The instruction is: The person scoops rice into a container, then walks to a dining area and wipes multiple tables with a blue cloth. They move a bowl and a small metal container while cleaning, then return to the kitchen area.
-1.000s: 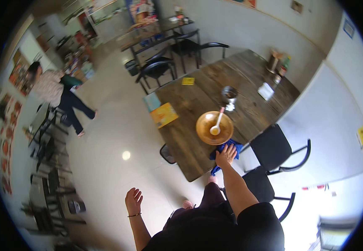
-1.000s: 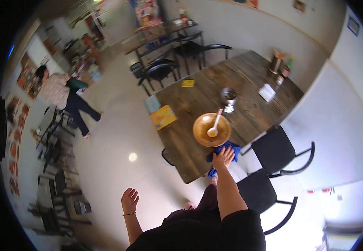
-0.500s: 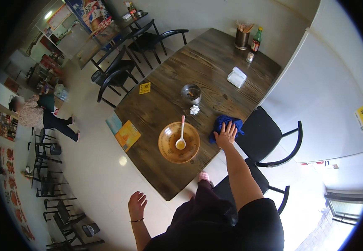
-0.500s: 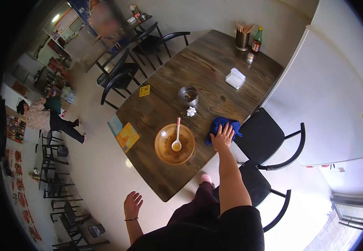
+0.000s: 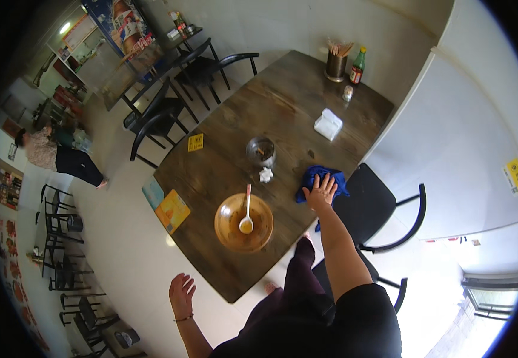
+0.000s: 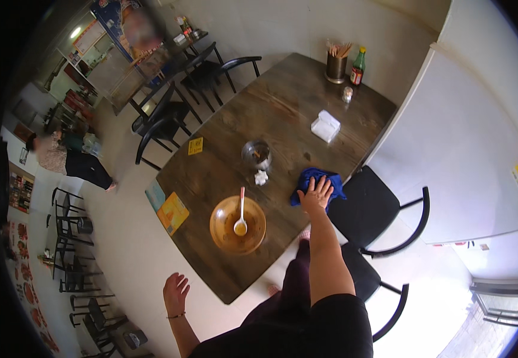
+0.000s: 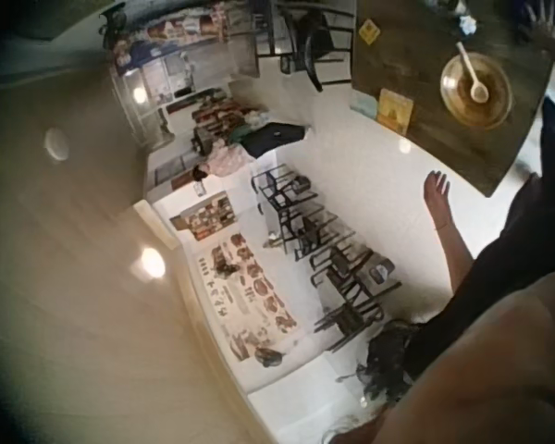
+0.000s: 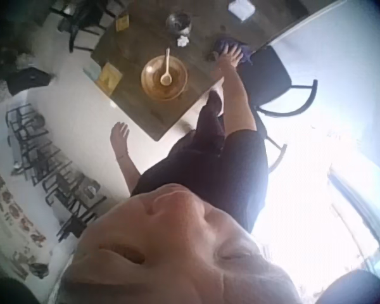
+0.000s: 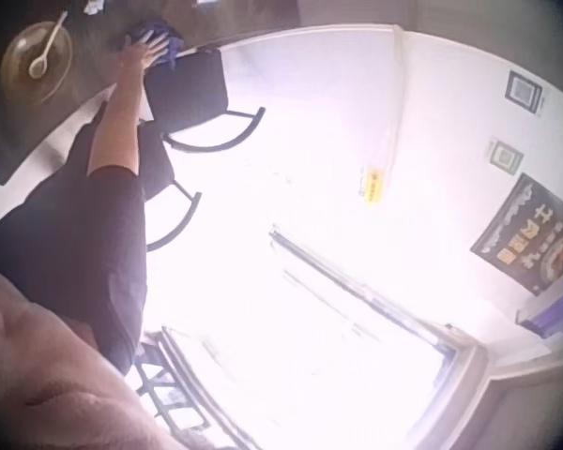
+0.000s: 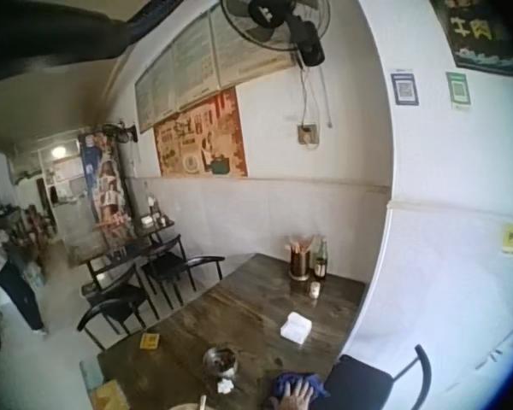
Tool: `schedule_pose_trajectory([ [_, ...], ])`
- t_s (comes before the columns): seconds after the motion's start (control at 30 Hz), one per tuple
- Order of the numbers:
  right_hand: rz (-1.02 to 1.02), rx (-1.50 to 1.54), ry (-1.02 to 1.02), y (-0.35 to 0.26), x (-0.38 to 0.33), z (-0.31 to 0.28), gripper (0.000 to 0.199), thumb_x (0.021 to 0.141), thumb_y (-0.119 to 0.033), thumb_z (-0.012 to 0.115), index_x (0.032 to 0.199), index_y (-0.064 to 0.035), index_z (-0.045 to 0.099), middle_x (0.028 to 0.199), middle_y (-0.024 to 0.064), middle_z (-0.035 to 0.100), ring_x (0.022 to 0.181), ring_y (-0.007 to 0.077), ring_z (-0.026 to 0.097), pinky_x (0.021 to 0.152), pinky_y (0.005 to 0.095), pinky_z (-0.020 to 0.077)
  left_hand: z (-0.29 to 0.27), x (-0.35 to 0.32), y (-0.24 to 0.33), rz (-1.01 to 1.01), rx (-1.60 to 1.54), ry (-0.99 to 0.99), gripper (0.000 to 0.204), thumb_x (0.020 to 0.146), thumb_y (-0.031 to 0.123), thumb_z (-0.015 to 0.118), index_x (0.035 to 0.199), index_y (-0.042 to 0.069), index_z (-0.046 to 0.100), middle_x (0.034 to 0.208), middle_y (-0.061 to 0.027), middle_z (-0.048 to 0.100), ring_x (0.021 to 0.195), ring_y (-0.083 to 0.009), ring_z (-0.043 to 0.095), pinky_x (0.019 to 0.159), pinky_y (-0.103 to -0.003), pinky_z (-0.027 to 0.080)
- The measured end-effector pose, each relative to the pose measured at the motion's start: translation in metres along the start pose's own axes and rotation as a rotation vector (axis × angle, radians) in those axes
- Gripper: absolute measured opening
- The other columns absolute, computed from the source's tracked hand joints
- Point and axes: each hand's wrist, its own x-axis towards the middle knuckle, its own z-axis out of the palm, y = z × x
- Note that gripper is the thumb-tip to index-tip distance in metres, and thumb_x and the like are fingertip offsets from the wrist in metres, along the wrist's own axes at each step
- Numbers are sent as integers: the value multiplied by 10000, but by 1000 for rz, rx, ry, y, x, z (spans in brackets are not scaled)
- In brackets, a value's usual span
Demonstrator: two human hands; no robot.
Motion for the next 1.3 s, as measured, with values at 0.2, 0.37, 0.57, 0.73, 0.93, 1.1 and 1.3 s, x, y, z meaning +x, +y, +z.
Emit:
schedule_pose_trajectory([
  [0.2, -7, -17, 48, 9, 116, -24, 747, 823, -580, 405, 1389, -127, 225, 1437, 231, 78, 1319, 427, 46, 1046, 541, 38, 24, 23, -5, -89, 3, 173, 325, 854, 321, 506, 1082, 91, 528, 995, -55, 565, 913, -207, 546, 769, -361, 444],
  [0.37, -111, -20, 119, 7, 202, -41, 749, 821, -585, 407, 1379, -113, 242, 1396, 246, 197, 1300, 432, 119, 1033, 563, 71, 101, 61, 40, -20, 20, 189, 296, 847, 317, 507, 1058, 112, 539, 967, -36, 561, 897, -189, 534, 758, -344, 436],
  [0.57, -215, 0, 165, 10, 304, -69, 724, 835, -562, 407, 1368, -97, 251, 1401, 222, 203, 1306, 408, 132, 1048, 524, 96, 206, 88, 76, 35, 63, 213, 253, 849, 286, 525, 1013, 94, 539, 881, -11, 541, 782, -137, 529, 667, -266, 414],
  [0.73, -293, -6, 75, 16, 374, -87, 712, 845, -554, 393, 1387, -125, 223, 1448, 145, 145, 1343, 312, 95, 1082, 425, 82, 220, 96, 75, -8, -76, 17, 410, 917, 206, 414, 1254, -26, 386, 1252, -201, 427, 1141, -326, 432, 945, -414, 390],
  [0.93, -487, 2, 179, 57, 287, -57, 642, 848, -441, 444, 1314, -13, 335, 1419, 151, 225, 1327, 315, 151, 1082, 402, 114, 220, 108, 71, 214, 534, -135, 478, 893, 208, 474, 1296, -13, 344, 1297, -189, 393, 1168, -342, 408, 964, -454, 368],
  [1.1, -316, 46, 82, 148, 219, -73, 668, 749, -347, 607, 1276, -10, 372, 1386, 190, 270, 1298, 362, 204, 1072, 447, 150, 248, 126, 75, 87, -74, 4, 149, 891, 151, 465, 978, 44, 523, 818, -31, 505, 712, -130, 493, 615, -208, 414],
  [1.3, -127, -173, 493, 221, 307, -47, 631, 827, -405, 497, 1291, -3, 353, 1379, 216, 274, 1240, 421, 278, 1026, 494, 222, 295, 184, 77, 306, 777, 34, 240, 881, 169, 517, 1074, 30, 550, 1001, -50, 593, 923, -142, 561, 792, -251, 449],
])
